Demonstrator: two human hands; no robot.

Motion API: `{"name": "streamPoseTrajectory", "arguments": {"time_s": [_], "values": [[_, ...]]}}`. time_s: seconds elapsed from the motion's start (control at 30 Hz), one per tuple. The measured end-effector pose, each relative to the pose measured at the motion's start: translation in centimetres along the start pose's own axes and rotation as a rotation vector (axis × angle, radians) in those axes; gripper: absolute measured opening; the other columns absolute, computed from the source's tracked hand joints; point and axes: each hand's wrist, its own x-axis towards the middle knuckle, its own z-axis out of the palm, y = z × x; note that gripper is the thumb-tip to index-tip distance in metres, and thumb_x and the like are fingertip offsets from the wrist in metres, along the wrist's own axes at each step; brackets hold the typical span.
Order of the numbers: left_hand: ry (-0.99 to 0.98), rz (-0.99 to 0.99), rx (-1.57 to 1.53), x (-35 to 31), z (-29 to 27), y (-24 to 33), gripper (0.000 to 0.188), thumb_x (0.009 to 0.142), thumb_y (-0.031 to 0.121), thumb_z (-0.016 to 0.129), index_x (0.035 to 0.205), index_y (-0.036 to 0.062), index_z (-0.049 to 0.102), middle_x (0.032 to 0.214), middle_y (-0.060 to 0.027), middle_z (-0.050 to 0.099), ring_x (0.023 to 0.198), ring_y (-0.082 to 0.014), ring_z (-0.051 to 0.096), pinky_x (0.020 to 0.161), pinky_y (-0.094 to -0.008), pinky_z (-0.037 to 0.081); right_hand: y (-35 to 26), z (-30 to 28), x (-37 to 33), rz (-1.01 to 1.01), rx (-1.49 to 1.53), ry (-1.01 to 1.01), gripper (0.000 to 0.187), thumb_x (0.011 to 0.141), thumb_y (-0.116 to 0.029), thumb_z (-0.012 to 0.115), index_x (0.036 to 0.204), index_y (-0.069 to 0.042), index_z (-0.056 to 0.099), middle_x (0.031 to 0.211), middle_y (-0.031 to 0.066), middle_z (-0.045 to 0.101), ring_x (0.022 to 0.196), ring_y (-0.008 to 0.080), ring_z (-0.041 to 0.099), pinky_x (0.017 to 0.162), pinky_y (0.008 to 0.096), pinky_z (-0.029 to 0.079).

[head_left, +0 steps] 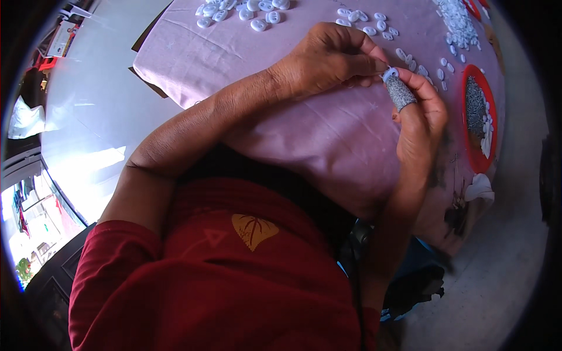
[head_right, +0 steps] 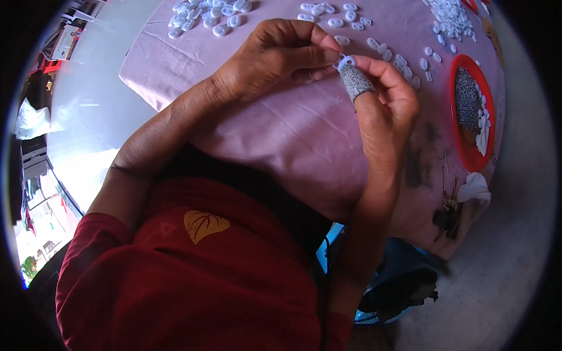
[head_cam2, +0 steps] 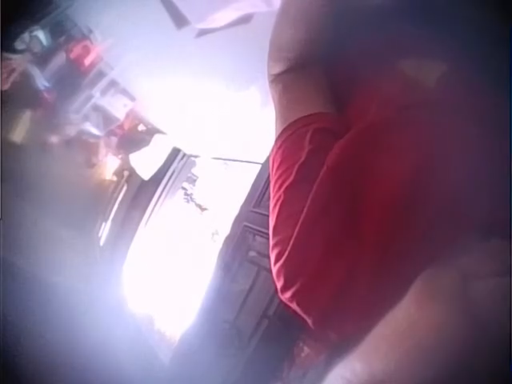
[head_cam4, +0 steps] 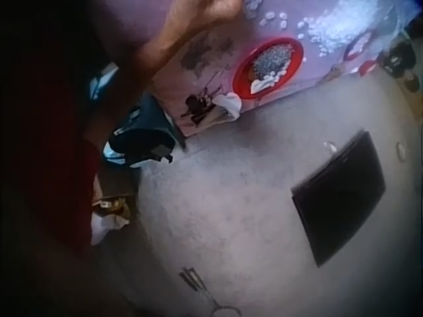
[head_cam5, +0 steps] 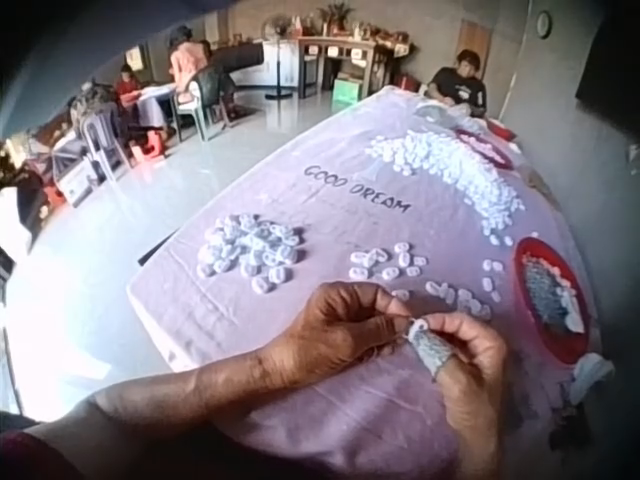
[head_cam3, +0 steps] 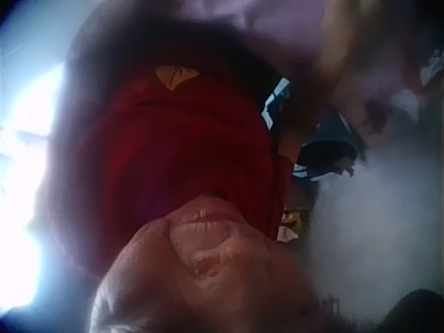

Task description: The person assembles curtain gliders by hand, inserting small metal pins into plastic pieces and sorting them on the table.

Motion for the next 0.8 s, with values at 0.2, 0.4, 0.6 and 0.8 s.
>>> {"name": "streamPoseTrajectory", "arguments": {"time_s": [0.2,0.4,0.6,0.8], "values": [[-0.012,0.022,0.055,0.09,-0.20,-0.15,0.011,0.093,0.007,0.067,0.102,0.0004,0.068,0.085,-0.0027,0.068,0.074,-0.0051,0.063,0.066,-0.0168,0.052,0.14,-0.19,0.11,-0.034,-0.040,-0.008,0.030,0.082,0.004,0.054,0.108,0.003,0.069,0.089,0.0024,0.067,0.062,0.0032,0.045,0.057,0.0172,0.036],[-0.008,0.016,0.067,0.04,-0.17,-0.24,0.012,0.092,0.007,0.068,0.101,0.0007,0.069,0.086,-0.0028,0.069,0.073,-0.0046,0.063,0.065,-0.0167,0.051,0.17,-0.41,0.15,-0.024,-0.030,-0.032,0.034,0.081,0.008,0.050,0.110,0.003,0.069,0.090,0.0036,0.067,0.062,0.0040,0.047,0.057,0.0175,0.037],[0.001,0.018,0.020,0.03,-0.13,-0.35,0.010,0.092,0.006,0.068,0.100,0.0005,0.069,0.083,-0.0023,0.069,0.071,-0.0044,0.062,0.062,-0.0163,0.050,0.01,-0.46,0.18,0.011,-0.043,-0.044,0.035,0.081,0.009,0.050,0.110,0.004,0.068,0.092,0.0055,0.068,0.063,0.0051,0.049,0.058,0.0184,0.040],[0.017,0.025,0.078,-0.11,0.23,-0.32,0.010,0.092,0.006,0.067,0.100,-0.0006,0.068,0.082,-0.0025,0.068,0.069,-0.0043,0.061,0.060,-0.0166,0.048,-0.20,-0.40,0.36,0.021,-0.045,-0.049,0.035,0.077,0.008,0.052,0.106,0.002,0.071,0.088,0.0020,0.067,0.066,0.0031,0.054,0.057,0.0171,0.042]]}}
